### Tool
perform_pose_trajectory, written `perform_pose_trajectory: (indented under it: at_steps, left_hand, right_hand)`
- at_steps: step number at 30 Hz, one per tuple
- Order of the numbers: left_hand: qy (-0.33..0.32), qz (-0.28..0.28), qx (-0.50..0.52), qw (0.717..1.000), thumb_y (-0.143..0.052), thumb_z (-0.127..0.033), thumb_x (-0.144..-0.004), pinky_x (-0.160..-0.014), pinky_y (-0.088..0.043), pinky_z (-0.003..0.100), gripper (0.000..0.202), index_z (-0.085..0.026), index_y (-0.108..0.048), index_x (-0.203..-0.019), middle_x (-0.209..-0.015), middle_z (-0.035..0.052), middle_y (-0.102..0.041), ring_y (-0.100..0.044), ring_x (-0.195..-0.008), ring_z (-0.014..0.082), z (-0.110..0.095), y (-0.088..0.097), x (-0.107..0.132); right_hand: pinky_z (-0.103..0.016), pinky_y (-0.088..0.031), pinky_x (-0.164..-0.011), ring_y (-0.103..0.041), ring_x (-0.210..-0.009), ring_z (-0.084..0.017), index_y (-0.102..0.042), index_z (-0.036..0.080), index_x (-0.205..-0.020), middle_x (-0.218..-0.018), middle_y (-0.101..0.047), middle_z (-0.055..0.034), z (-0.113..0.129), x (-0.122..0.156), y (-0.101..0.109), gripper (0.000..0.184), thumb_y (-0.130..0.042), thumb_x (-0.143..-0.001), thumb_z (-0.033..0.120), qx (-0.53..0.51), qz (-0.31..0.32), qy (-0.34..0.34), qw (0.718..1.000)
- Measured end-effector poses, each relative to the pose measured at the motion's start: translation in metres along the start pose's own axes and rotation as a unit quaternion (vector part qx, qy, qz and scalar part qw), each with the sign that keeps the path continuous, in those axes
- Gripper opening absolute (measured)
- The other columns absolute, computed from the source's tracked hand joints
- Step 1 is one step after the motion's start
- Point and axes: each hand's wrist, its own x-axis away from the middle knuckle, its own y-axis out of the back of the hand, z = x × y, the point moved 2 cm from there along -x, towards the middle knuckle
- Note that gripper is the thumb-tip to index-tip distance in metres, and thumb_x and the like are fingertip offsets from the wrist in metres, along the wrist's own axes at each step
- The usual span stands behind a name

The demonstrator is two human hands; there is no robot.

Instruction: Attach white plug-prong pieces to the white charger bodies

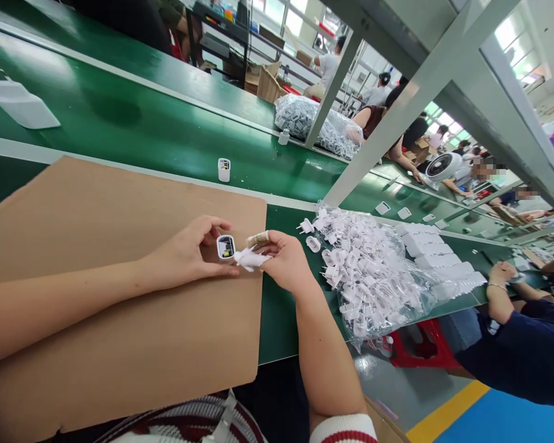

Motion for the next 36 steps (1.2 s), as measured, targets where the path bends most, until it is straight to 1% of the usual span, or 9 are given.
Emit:
perform_pose_trajectory:
  at_steps: [3, 5, 8, 12, 14, 20, 24, 31, 36]
  left_hand:
    - [0.029, 0.035, 0.043, 0.998, -0.082, -0.07, -0.071, -0.093, -0.062, 0.049, 0.075, -0.02, -0.066, -0.126, -0.12, 0.0119, -0.069, -0.069, -0.101, 0.0311, 0.003, -0.004, -0.002]
    - [0.003, 0.084, 0.09, 0.992, -0.075, -0.061, -0.081, -0.101, -0.06, 0.048, 0.069, -0.022, -0.064, -0.136, -0.128, 0.0118, -0.07, -0.069, -0.112, 0.0317, 0.004, -0.006, -0.002]
    - [-0.02, 0.079, 0.104, 0.991, -0.078, -0.057, -0.08, -0.109, -0.056, 0.048, 0.073, -0.022, -0.061, -0.142, -0.137, 0.0121, -0.067, -0.065, -0.123, 0.0325, 0.005, -0.004, -0.002]
    - [-0.009, 0.067, 0.085, 0.994, -0.076, -0.064, -0.082, -0.083, -0.06, 0.039, 0.049, -0.022, -0.073, -0.107, -0.104, 0.0076, -0.07, -0.068, -0.092, 0.0262, 0.008, -0.003, -0.005]
    - [-0.022, 0.069, 0.093, 0.993, -0.077, -0.064, -0.082, -0.075, -0.058, 0.035, 0.046, -0.022, -0.073, -0.099, -0.097, 0.0059, -0.068, -0.066, -0.086, 0.0241, 0.009, -0.004, -0.006]
    - [-0.032, 0.059, 0.093, 0.993, -0.078, -0.063, -0.081, -0.073, -0.055, 0.034, 0.043, -0.022, -0.071, -0.094, -0.094, 0.0048, -0.066, -0.064, -0.083, 0.0234, 0.01, -0.004, -0.007]
    - [-0.032, 0.058, 0.098, 0.993, -0.078, -0.063, -0.081, -0.074, -0.055, 0.035, 0.043, -0.022, -0.071, -0.092, -0.094, 0.0048, -0.066, -0.065, -0.084, 0.0239, 0.009, -0.003, -0.007]
    - [-0.03, 0.06, 0.089, 0.994, -0.076, -0.065, -0.081, -0.073, -0.054, 0.033, 0.044, -0.022, -0.07, -0.091, -0.095, 0.0044, -0.066, -0.065, -0.086, 0.0233, 0.01, -0.004, -0.007]
    - [-0.04, 0.069, 0.092, 0.993, -0.074, -0.061, -0.085, -0.071, -0.052, 0.033, 0.041, -0.02, -0.069, -0.09, -0.093, 0.0045, -0.065, -0.064, -0.083, 0.0225, 0.006, -0.002, -0.006]
  right_hand:
    - [-0.041, -0.063, -0.085, -0.073, -0.085, -0.021, -0.077, 0.022, -0.09, -0.092, -0.078, -0.0039, 0.0, -0.004, 0.003, 0.036, -0.095, -0.061, 0.034, 0.001, -0.11, 0.058, 0.992]
    - [-0.044, -0.063, -0.092, -0.074, -0.093, -0.023, -0.079, 0.024, -0.093, -0.101, -0.078, -0.005, 0.002, -0.004, 0.003, 0.028, -0.091, -0.07, 0.036, 0.037, -0.148, 0.115, 0.982]
    - [-0.042, -0.062, -0.095, -0.074, -0.097, -0.022, -0.081, 0.026, -0.099, -0.109, -0.078, -0.0056, 0.008, 0.001, -0.002, 0.02, -0.083, -0.083, 0.036, 0.123, -0.152, 0.184, 0.963]
    - [-0.037, -0.06, -0.086, -0.07, -0.088, -0.02, -0.081, 0.027, -0.108, -0.107, -0.079, -0.006, 0.012, 0.005, -0.013, 0.018, -0.071, -0.095, 0.035, 0.256, -0.132, 0.23, 0.93]
    - [-0.036, -0.059, -0.083, -0.069, -0.088, -0.021, -0.08, 0.027, -0.114, -0.101, -0.079, -0.0066, 0.01, 0.003, -0.018, 0.023, -0.066, -0.097, 0.033, 0.311, -0.112, 0.245, 0.911]
    - [-0.037, -0.058, -0.088, -0.07, -0.096, -0.024, -0.079, 0.027, -0.111, -0.106, -0.079, -0.0079, 0.005, -0.004, -0.026, 0.021, -0.063, -0.098, 0.029, 0.366, -0.091, 0.229, 0.897]
    - [-0.037, -0.057, -0.091, -0.071, -0.1, -0.024, -0.078, 0.027, -0.111, -0.108, -0.079, -0.0085, 0.005, -0.003, -0.029, 0.022, -0.059, -0.1, 0.028, 0.364, -0.101, 0.26, 0.889]
    - [-0.034, -0.054, -0.079, -0.068, -0.086, -0.023, -0.075, 0.026, -0.094, -0.089, -0.076, -0.0056, 0.003, -0.007, -0.034, 0.013, -0.063, -0.094, 0.025, 0.392, -0.111, 0.217, 0.887]
    - [-0.03, -0.051, -0.074, -0.069, -0.088, -0.022, -0.074, 0.026, -0.093, -0.089, -0.076, -0.0041, 0.014, -0.006, -0.039, 0.021, -0.058, -0.087, 0.014, 0.432, -0.099, 0.227, 0.867]
